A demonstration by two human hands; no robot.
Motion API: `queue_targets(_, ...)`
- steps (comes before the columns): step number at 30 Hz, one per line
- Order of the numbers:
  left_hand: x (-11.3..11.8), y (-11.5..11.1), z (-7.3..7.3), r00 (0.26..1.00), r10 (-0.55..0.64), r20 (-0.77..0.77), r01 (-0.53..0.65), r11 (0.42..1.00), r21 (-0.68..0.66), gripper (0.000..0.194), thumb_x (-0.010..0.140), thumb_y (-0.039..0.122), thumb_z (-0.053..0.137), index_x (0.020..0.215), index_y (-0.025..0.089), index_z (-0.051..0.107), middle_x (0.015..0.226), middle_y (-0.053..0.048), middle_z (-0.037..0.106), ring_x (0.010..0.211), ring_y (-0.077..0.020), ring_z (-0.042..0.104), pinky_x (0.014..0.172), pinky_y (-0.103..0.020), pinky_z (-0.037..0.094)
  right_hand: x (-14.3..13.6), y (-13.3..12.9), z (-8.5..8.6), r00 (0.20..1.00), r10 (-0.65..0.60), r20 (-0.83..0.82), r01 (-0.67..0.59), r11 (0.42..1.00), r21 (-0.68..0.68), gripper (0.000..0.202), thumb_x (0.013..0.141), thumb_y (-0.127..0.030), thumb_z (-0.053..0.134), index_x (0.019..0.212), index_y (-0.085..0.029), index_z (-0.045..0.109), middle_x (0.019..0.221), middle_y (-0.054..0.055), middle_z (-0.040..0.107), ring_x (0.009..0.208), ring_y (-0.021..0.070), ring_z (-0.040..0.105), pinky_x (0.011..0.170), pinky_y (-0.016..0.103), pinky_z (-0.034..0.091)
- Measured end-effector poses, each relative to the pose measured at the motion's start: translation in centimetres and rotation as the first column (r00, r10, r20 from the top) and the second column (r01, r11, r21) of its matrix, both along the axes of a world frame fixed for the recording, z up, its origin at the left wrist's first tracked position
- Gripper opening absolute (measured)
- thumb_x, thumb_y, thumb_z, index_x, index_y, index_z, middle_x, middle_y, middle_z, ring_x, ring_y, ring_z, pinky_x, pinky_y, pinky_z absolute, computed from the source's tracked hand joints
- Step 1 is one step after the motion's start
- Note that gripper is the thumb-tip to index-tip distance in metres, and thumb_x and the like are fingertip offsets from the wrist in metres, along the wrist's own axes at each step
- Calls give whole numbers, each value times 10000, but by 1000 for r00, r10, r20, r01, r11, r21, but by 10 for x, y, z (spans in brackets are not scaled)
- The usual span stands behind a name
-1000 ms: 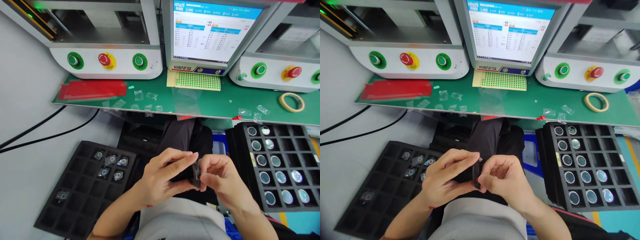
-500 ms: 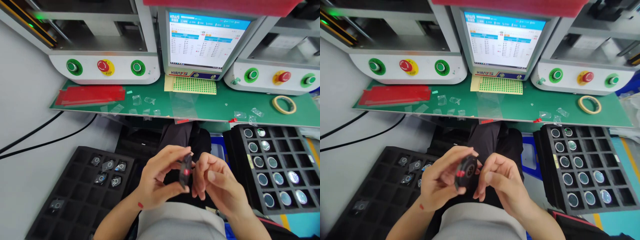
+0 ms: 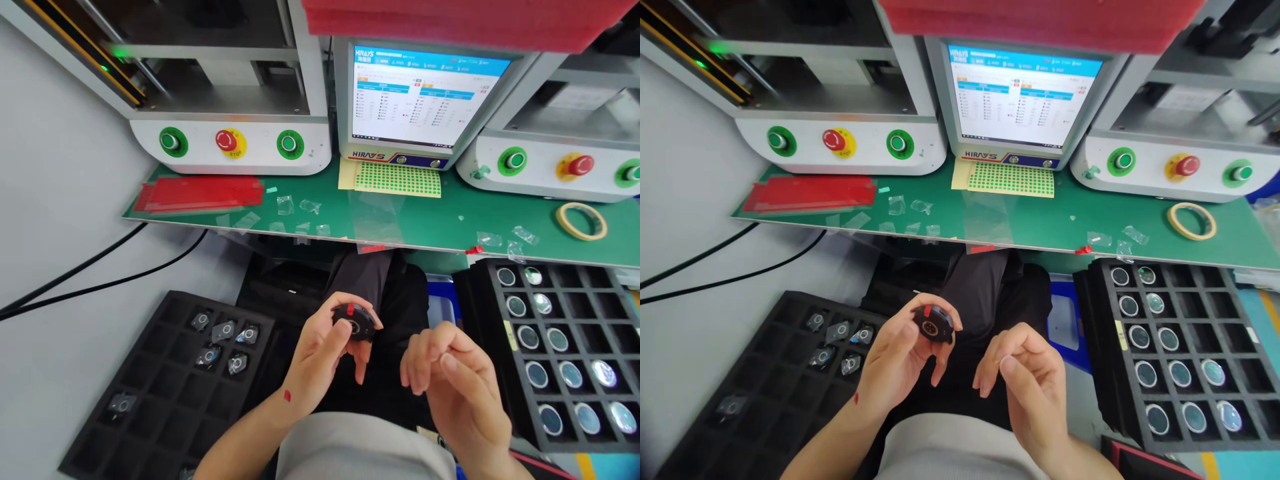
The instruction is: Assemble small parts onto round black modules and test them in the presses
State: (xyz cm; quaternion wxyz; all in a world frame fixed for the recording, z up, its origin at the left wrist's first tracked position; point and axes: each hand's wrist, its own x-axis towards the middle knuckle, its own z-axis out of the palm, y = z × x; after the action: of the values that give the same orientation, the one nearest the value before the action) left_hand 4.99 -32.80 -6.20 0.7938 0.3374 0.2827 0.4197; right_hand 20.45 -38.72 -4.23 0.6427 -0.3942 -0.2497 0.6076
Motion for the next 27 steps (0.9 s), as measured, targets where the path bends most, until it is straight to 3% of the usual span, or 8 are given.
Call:
queue_targets(4,2,-4,-4,984,63,-165,-49,995,90,256,966,398,542,913,158,612,822,-19,622,458,-30,492,379,-127,387,-5,-4,-9,973,-91,213,70,992,105,122,923,-296,625,833,-225,668,636,0,626,630,139,585,610,267,476)
queue_targets(9,3,-12,-5,974,104,-203,-59,975,216,220,992,376,493,1001,186,604,860,-29,629,535,-53,507,444,-149,408,-14,-2,-15,893,-194,407,126,974,187,100,941,-203,580,903,-249,660,827,18,647,853,156,608,788,285,499)
queue_targets(12,5,-15,-4,965,144,-217,-67,943,327,205,1007,350,461,1044,199,596,892,-31,627,579,-64,515,498,-165,444,-20,2,-14,877,-156,454,99,984,146,144,932,-177,589,1009,-278,657,1059,33,653,1036,163,617,916,287,508)
queue_targets(15,6,-16,-3,956,158,-248,-46,913,405,202,1016,312,433,1068,191,587,864,-33,623,613,-84,527,525,-175,464,-24,6,-13,913,-52,405,22,997,79,249,933,-216,607,1158,-321,625,1229,33,617,1168,176,597,1003,306,503)
queue_targets(18,6,-16,-3,940,202,-276,-16,832,555,207,1018,263,412,1131,190,569,967,-58,642,680,-99,566,574,-191,493,-26,8,-12,951,92,296,-99,995,6,288,947,-281,596,1232,-319,608,1276,32,633,1202,164,593,1018,266,495)
queue_targets(21,6,-14,-3,916,284,-284,1,705,709,230,1011,215,401,1180,176,551,1040,-81,651,890,-149,632,781,-253,542,-27,10,-11,970,193,150,-192,981,-23,280,961,-341,563,1230,-300,629,1250,30,670,1173,157,613,1010,235,491)
queue_targets(27,10,-13,-15,881,378,-285,41,539,841,312,967,160,440,1268,133,515,1083,-125,662,1024,-194,650,899,-298,548,-26,8,-11,981,189,45,-188,982,-16,323,917,-329,630,1239,-304,628,1290,39,662,1182,178,618,1017,261,496)
